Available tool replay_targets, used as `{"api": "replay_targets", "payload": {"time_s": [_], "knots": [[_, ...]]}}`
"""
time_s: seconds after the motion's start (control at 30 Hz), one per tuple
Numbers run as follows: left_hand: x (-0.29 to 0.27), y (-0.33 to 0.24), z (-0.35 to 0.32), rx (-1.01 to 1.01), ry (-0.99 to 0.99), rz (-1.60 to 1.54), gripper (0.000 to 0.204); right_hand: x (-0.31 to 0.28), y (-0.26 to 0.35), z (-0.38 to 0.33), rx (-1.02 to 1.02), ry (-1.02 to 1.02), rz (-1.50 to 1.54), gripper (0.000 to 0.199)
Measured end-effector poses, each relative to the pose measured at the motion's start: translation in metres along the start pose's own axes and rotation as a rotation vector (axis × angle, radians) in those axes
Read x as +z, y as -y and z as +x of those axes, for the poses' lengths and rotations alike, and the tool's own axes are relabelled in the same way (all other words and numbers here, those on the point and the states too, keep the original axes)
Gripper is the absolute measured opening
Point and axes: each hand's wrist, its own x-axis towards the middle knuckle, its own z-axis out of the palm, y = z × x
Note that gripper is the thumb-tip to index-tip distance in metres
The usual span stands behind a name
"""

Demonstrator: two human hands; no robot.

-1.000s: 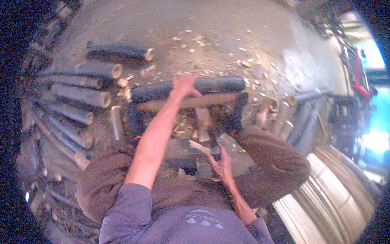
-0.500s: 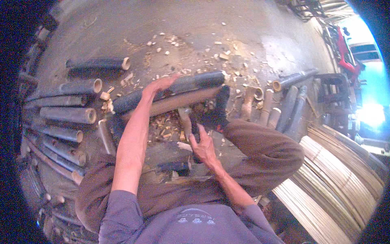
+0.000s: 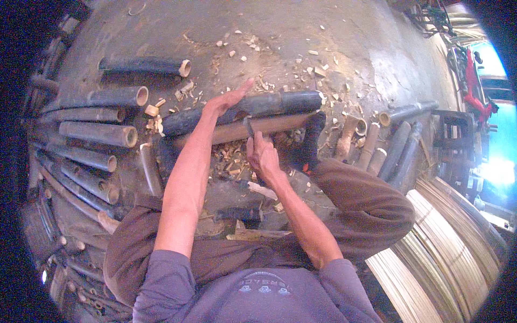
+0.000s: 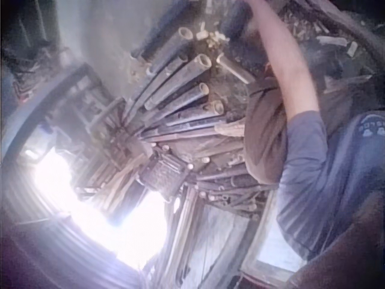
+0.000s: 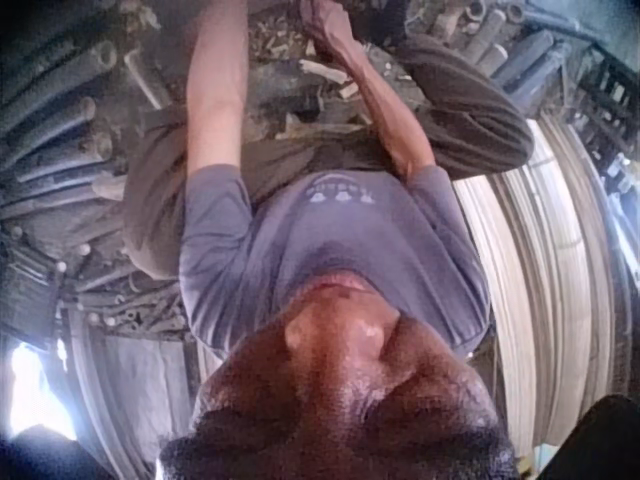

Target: The person sits on the floor and repeatedly strikes the ends of bamboo poles with a wooden mallet to shape and smooth them. The person handles multiple poles one at a time, rotating them and striking different sections.

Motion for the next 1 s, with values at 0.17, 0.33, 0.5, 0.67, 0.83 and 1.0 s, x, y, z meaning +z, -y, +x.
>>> {"api": "replay_targets", "payload": {"time_s": [0.17, 0.33, 0.5, 0.67, 0.83, 1.0], "knots": [[-0.002, 0.009, 0.005, 0.004, -0.005, -0.032, 0.098, 0.007, -0.001, 0.003, 0.0, 0.022, -0.043, 0.025], [0.008, -0.012, -0.014, 0.097, 0.007, -0.035, 0.099, 0.007, -0.004, 0.01, 0.105, 0.072, -0.144, 0.027], [0.005, 0.0, -0.014, 0.096, 0.08, 0.03, 0.1, 0.017, -0.057, -0.035, -0.013, 0.211, -0.158, 0.03], [0.013, 0.012, -0.007, -0.068, -0.095, 0.516, 0.096, 0.044, -0.037, -0.107, -0.075, 0.182, -0.258, 0.035], [0.039, 0.002, -0.007, 0.039, -0.364, 0.849, 0.092, 0.069, -0.065, -0.121, -0.254, 0.224, -0.427, 0.048], [0.038, 0.007, -0.019, 0.071, -0.473, 0.862, 0.088, 0.054, -0.056, -0.116, -0.214, 0.224, -0.339, 0.059]]}}
